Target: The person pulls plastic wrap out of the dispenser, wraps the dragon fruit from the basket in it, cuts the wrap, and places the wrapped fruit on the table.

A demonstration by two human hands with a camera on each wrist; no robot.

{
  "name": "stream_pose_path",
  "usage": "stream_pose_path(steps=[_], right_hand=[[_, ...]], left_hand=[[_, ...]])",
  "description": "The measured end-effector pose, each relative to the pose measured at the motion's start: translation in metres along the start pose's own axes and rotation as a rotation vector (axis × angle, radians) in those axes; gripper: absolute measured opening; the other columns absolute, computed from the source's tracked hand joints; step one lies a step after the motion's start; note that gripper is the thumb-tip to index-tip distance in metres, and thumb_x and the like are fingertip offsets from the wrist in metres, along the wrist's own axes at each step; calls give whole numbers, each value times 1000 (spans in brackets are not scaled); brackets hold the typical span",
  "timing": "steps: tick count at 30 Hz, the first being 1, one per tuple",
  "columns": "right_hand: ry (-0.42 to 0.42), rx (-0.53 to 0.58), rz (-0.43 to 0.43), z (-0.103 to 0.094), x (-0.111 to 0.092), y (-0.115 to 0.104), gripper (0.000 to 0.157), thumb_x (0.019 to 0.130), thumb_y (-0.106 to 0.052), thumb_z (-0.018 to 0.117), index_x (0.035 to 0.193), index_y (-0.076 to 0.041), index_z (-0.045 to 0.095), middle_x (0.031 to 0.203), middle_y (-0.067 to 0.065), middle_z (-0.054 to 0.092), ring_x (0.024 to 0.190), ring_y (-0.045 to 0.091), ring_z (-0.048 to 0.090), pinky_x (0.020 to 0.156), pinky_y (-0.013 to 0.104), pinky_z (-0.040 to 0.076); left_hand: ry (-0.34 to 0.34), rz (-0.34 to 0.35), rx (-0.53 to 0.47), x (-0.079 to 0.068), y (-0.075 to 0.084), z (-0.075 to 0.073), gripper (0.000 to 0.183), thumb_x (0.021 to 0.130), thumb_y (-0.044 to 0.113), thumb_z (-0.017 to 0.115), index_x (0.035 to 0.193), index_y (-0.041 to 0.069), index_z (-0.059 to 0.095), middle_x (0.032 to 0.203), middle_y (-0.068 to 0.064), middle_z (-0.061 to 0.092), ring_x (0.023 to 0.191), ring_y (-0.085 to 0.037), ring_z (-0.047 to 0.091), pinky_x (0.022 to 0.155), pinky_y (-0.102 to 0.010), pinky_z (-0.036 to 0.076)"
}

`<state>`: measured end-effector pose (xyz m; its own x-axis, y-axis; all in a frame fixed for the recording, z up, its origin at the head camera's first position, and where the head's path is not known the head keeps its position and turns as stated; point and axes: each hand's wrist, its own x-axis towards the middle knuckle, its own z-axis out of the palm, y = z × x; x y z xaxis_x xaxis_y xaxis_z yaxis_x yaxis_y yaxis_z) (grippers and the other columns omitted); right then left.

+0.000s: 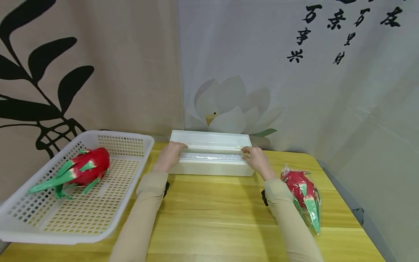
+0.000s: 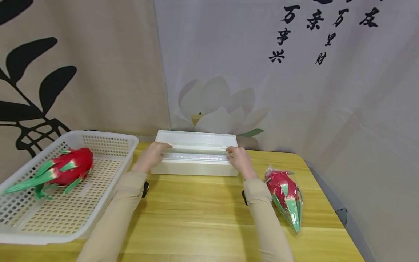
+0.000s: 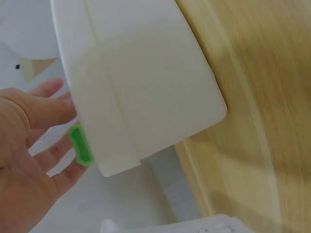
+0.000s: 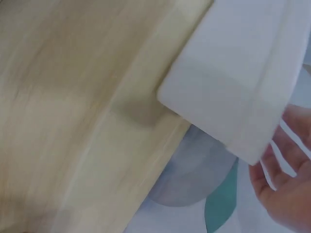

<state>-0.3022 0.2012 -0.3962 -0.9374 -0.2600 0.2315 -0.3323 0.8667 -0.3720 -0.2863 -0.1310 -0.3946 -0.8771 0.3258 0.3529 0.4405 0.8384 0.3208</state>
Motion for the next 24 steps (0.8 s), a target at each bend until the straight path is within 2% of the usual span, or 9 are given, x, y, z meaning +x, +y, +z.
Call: stream_pose_path(steps=[4, 9, 13, 16, 20, 24], right_hand=[[-27, 9, 5, 8, 7, 2, 31, 87, -10, 67, 117, -2, 65, 106, 16, 70, 101, 35, 61, 81, 45, 53], [-7, 1, 27, 12, 11, 1, 25, 86, -8, 68, 111, -4, 69, 94, 13, 68, 87, 28, 61, 69, 35, 51], [39, -9, 10, 13, 11, 2, 12, 85, -6, 68, 95, -6, 75, 88, 11, 67, 82, 25, 58, 69, 35, 48], [73, -7, -4, 15, 10, 3, 8, 85, -6, 68, 88, -5, 76, 87, 11, 68, 81, 26, 59, 72, 38, 48], [98, 1, -8, 16, 9, 3, 8, 87, -5, 66, 90, -1, 73, 89, 14, 69, 82, 29, 62, 77, 41, 51], [71, 10, 7, 16, 8, 3, 11, 86, -9, 68, 94, -2, 72, 94, 14, 69, 86, 30, 62, 76, 41, 52]], left_hand=[[-39, 4, 31, 5, -6, 0, 40, 75, -19, 61, 109, -1, 69, 111, -18, 70, 105, -36, 64, 92, -43, 53], [-28, 22, 94, 6, -11, 0, 21, 76, 0, 75, 97, 4, 75, 99, -15, 71, 93, -36, 63, 82, -42, 55], [-20, 13, 118, 4, -14, 1, 7, 78, 7, 76, 84, 4, 75, 88, -12, 70, 85, -33, 62, 78, -41, 55], [-19, -3, 107, 3, -17, 3, 5, 78, 9, 76, 80, 5, 73, 86, -11, 69, 84, -31, 61, 79, -42, 55], [-15, -11, 69, 3, -20, 6, 6, 79, 8, 75, 78, 5, 70, 84, -10, 69, 83, -29, 64, 78, -41, 55], [-6, -22, 36, 2, -21, 7, 5, 85, 4, 68, 81, 3, 65, 82, -10, 69, 74, -22, 64, 68, -34, 54]])
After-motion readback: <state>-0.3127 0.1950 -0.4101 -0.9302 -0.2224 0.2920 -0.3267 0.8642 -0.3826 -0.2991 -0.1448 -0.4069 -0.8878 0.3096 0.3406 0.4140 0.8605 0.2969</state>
